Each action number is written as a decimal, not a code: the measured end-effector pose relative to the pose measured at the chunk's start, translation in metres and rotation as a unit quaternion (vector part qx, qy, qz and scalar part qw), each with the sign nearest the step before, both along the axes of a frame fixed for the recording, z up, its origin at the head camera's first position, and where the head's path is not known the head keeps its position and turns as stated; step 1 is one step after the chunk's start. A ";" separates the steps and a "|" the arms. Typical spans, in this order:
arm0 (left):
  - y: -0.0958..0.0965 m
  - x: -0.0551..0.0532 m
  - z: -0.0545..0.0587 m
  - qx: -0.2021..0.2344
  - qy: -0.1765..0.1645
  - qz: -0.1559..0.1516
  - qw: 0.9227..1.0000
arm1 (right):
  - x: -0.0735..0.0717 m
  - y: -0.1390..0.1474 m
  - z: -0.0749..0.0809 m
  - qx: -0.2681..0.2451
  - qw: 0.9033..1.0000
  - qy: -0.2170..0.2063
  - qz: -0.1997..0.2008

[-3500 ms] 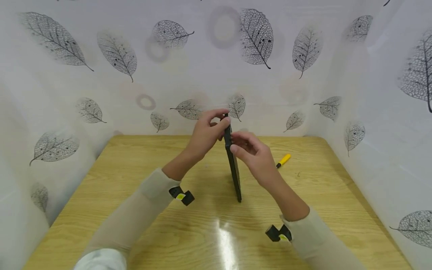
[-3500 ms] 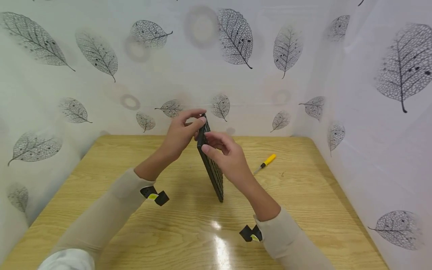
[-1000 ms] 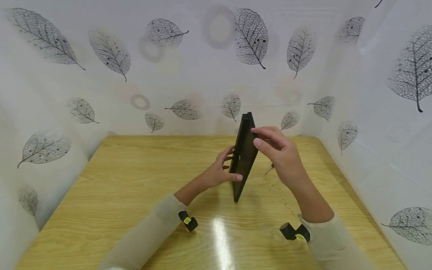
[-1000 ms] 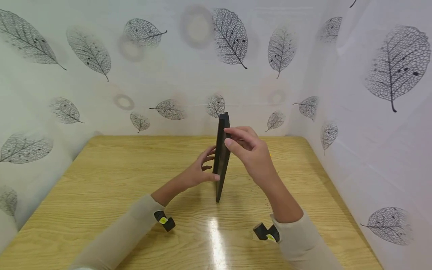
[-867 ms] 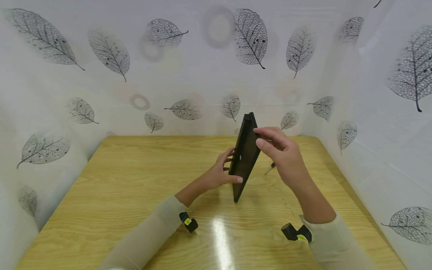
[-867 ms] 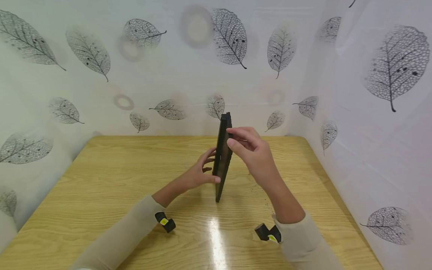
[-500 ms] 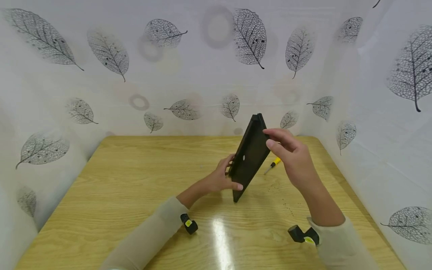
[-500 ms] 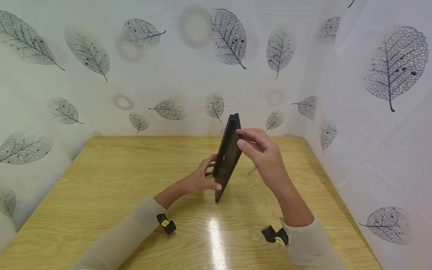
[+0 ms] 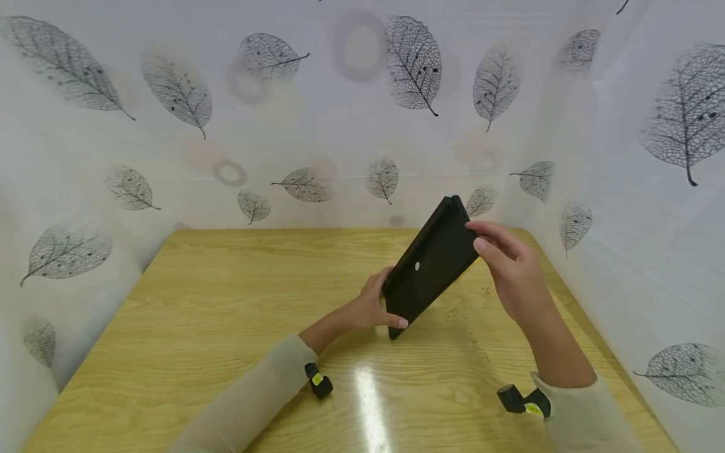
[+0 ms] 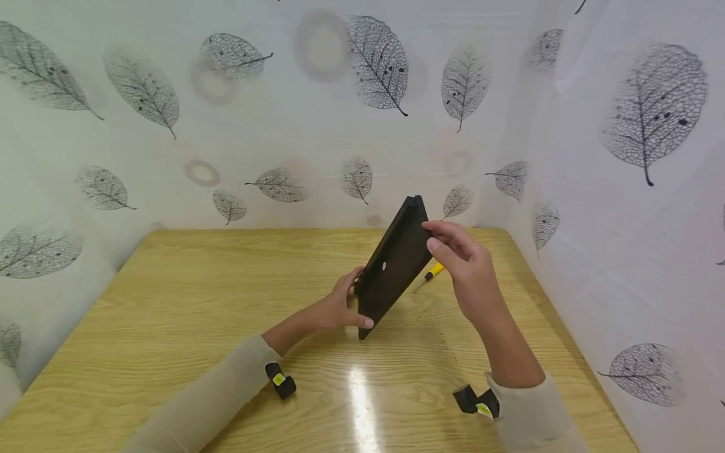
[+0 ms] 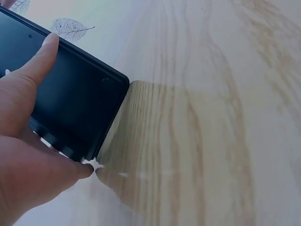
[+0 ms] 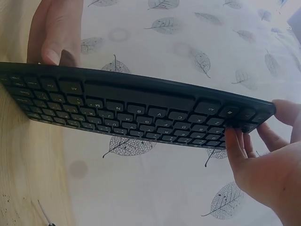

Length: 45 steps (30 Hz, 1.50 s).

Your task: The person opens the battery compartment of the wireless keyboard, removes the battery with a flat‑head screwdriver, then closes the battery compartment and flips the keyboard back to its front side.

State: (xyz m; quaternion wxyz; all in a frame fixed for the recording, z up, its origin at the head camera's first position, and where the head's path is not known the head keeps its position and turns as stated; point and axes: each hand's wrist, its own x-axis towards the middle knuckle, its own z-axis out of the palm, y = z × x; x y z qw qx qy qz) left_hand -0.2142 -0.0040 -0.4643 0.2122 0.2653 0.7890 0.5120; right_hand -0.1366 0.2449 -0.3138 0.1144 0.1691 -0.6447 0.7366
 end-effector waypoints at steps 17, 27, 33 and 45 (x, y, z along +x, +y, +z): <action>0.000 0.004 -0.006 -0.033 -0.009 0.013 0.999 | 0.001 0.022 -0.015 -0.091 0.995 0.028 0.033; -0.001 0.004 -0.008 -0.032 -0.026 0.024 0.999 | 0.000 0.033 -0.025 -0.128 0.986 0.067 0.078; -0.005 0.004 -0.010 -0.039 -0.022 0.027 0.999 | -0.001 0.039 -0.031 -0.128 0.986 0.063 0.083; -0.017 0.001 -0.008 -0.032 -0.016 0.029 0.999 | 0.002 0.049 -0.041 -0.071 0.996 0.034 0.045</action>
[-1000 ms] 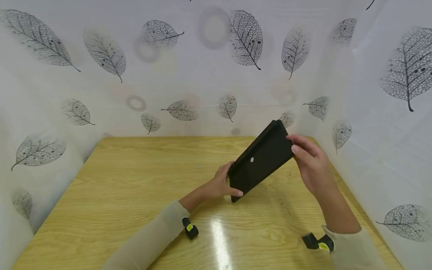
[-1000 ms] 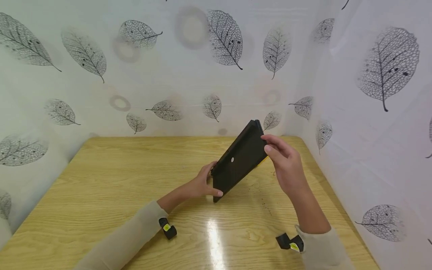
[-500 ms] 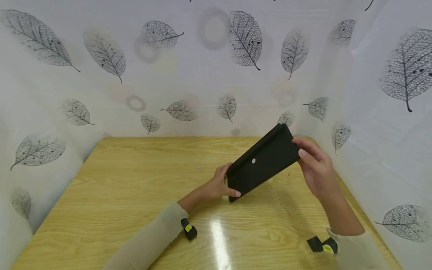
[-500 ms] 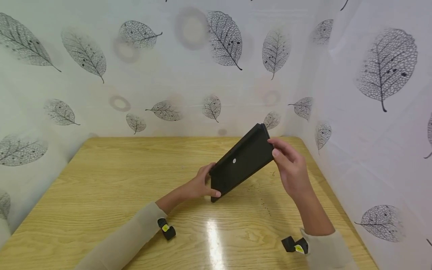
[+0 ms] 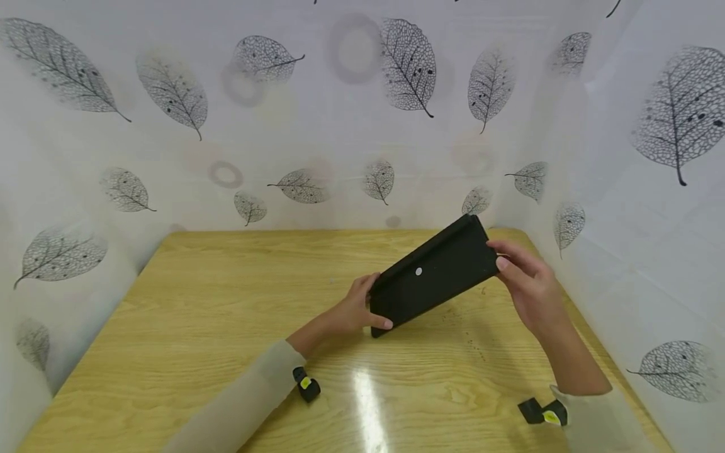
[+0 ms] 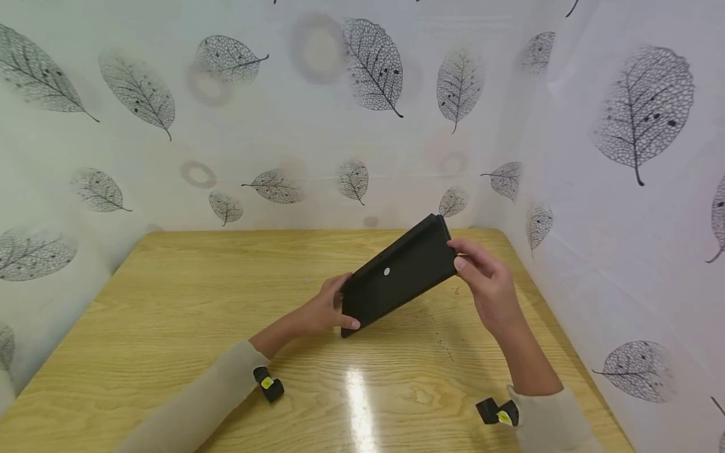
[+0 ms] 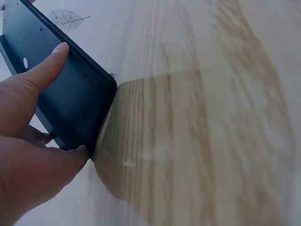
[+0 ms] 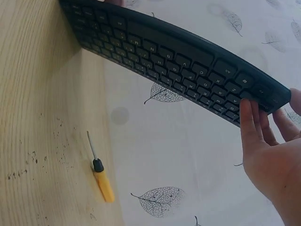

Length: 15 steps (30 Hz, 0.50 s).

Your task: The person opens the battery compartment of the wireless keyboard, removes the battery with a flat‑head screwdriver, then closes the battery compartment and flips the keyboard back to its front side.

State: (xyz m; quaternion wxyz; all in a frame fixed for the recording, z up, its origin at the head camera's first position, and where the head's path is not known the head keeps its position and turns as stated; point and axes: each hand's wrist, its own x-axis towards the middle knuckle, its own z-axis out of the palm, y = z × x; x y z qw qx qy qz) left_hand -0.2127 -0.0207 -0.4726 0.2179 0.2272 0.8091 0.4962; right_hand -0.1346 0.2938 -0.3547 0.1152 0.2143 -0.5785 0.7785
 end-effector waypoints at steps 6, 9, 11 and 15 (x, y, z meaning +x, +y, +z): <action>-0.015 0.000 -0.004 -0.027 0.017 0.005 0.999 | -0.001 0.007 -0.009 0.072 0.997 -0.025 -0.003; -0.023 -0.001 -0.001 -0.044 0.027 0.005 0.999 | -0.001 0.011 -0.012 0.126 0.992 -0.030 -0.008; -0.029 -0.003 0.001 -0.058 0.035 0.006 0.998 | -0.002 0.012 -0.013 0.165 0.985 -0.038 -0.018; -0.042 -0.007 0.005 -0.088 0.047 0.010 0.995 | -0.001 0.010 -0.015 0.267 0.959 -0.074 -0.055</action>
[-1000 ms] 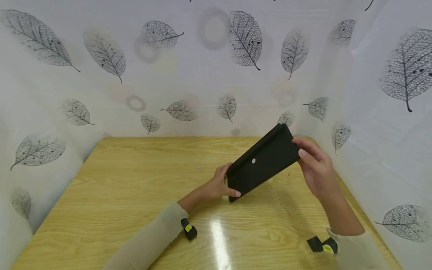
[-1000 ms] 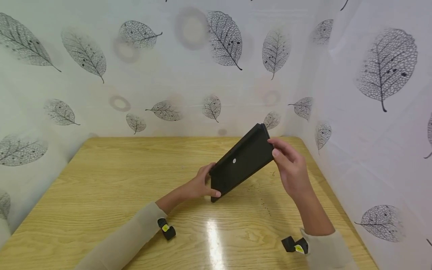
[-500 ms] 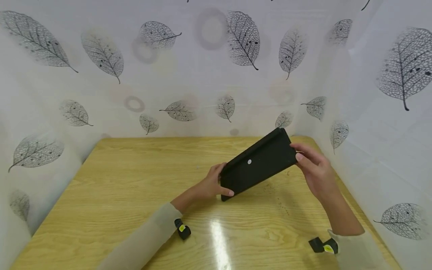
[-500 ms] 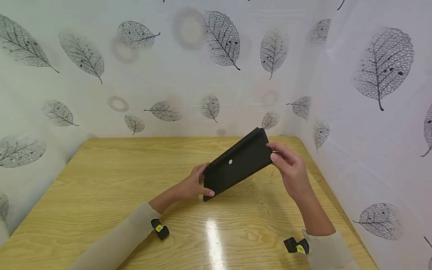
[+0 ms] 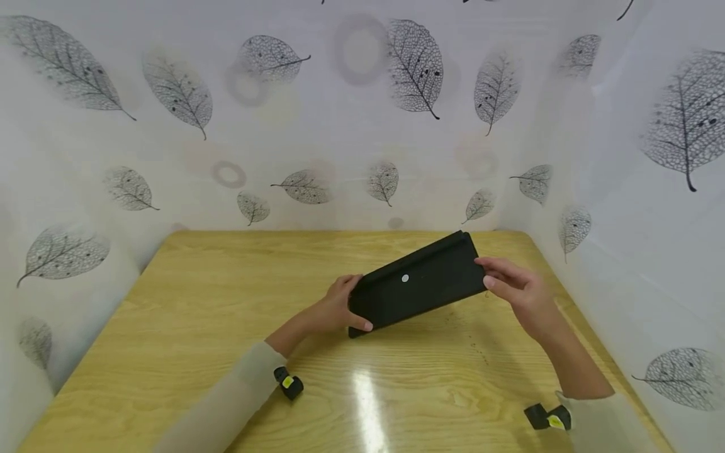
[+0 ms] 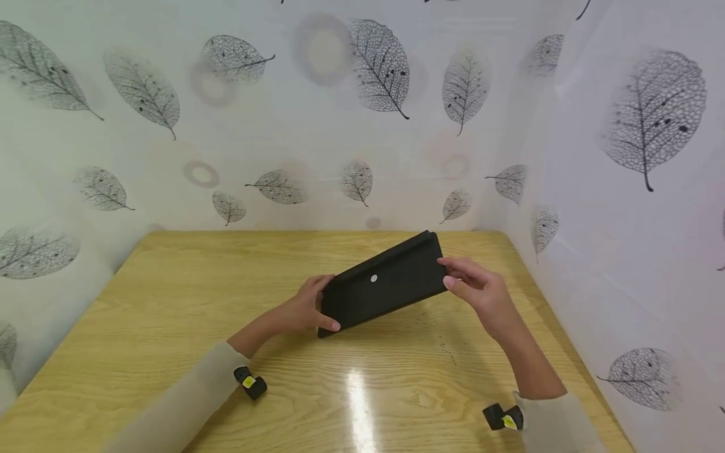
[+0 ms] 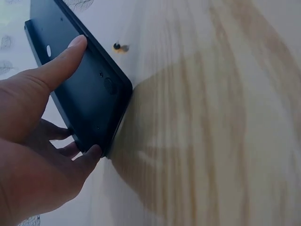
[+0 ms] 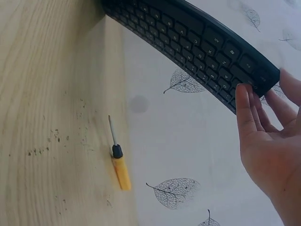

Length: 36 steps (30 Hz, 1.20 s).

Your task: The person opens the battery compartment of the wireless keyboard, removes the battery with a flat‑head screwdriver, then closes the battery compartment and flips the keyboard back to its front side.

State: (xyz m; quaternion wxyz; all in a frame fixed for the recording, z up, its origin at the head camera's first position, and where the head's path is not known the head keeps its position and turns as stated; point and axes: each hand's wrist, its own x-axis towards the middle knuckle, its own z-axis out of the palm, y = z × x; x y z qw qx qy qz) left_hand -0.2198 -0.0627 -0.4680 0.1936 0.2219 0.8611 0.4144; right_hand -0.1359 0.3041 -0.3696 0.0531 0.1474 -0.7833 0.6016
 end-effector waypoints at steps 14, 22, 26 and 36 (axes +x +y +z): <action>-0.052 -0.011 0.006 -0.069 0.006 0.004 0.998 | -0.010 -0.029 -0.027 0.089 0.993 -0.072 -0.001; -0.074 -0.011 0.007 -0.084 0.019 0.001 0.996 | -0.015 -0.045 -0.046 0.081 0.994 -0.077 0.003; -0.080 -0.011 0.011 -0.094 0.017 0.001 0.995 | -0.015 -0.049 -0.054 0.083 0.993 -0.087 0.002; -0.092 -0.012 0.016 -0.120 0.034 -0.011 0.992 | -0.014 -0.060 -0.070 0.096 0.985 -0.141 0.007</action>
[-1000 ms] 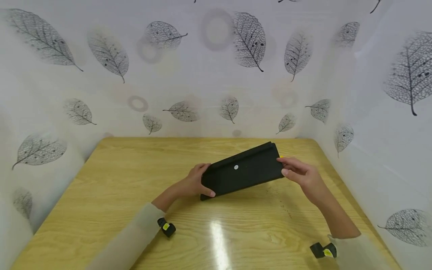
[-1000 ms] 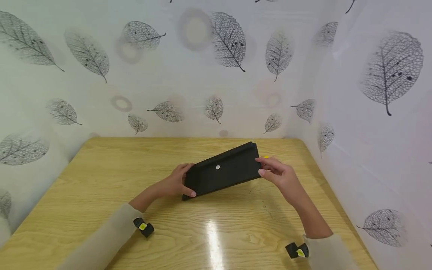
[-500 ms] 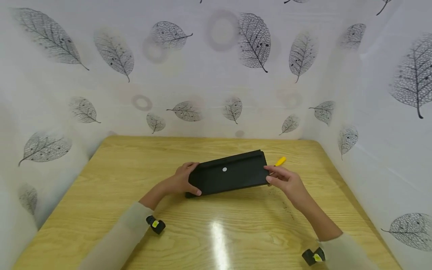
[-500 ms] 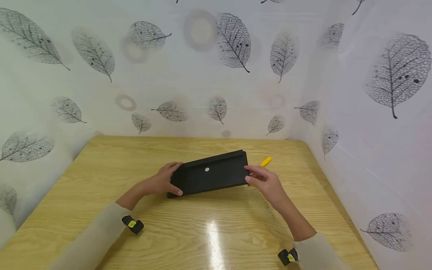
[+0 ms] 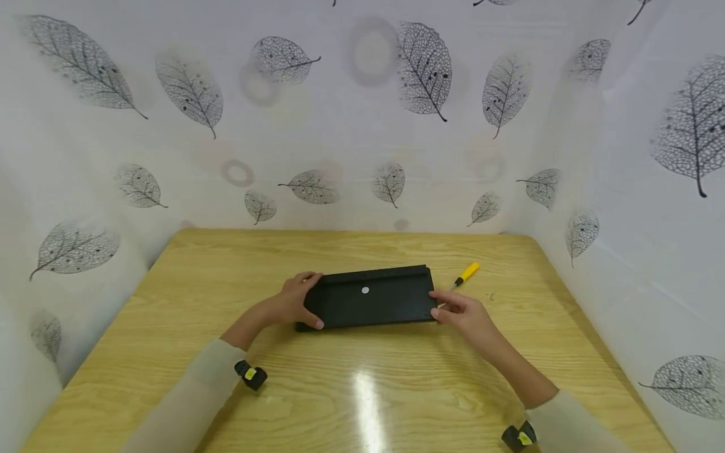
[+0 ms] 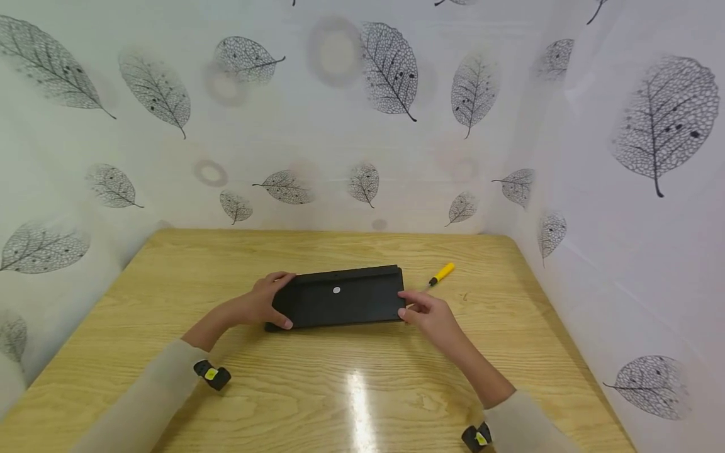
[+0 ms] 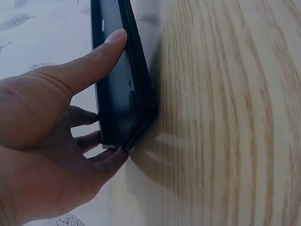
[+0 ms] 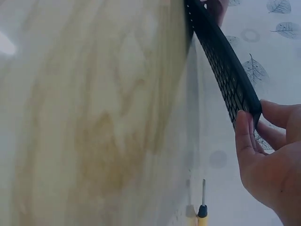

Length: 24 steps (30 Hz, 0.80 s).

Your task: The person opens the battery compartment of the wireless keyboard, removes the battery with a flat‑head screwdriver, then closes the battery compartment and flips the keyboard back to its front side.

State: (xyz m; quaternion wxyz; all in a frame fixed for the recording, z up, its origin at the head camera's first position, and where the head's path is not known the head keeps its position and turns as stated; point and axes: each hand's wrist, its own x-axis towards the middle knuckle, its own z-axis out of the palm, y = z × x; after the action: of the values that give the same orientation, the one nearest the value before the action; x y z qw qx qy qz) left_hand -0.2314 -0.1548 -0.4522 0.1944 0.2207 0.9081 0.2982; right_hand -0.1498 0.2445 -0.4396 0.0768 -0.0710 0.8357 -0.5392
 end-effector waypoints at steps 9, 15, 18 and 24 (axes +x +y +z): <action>-0.009 0.000 0.002 -0.024 -0.002 -0.005 1.000 | -0.001 -0.012 -0.018 -0.002 0.999 -0.035 0.002; -0.018 0.001 0.004 -0.042 -0.003 -0.010 0.999 | -0.003 -0.027 -0.029 0.010 0.999 -0.049 0.000; -0.020 0.001 0.004 -0.046 0.000 -0.011 0.999 | -0.004 -0.032 -0.031 0.022 0.999 -0.043 -0.014; -0.022 0.001 0.006 -0.057 0.004 -0.009 0.998 | -0.004 -0.041 -0.031 0.046 0.997 -0.037 -0.041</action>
State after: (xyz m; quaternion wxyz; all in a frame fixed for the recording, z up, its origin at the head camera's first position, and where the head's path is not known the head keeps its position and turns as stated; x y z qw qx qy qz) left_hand -0.2300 -0.1771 -0.4461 0.2061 0.2190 0.9222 0.2432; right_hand -0.1541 0.2031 -0.4705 0.0888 -0.0131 0.8582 -0.5055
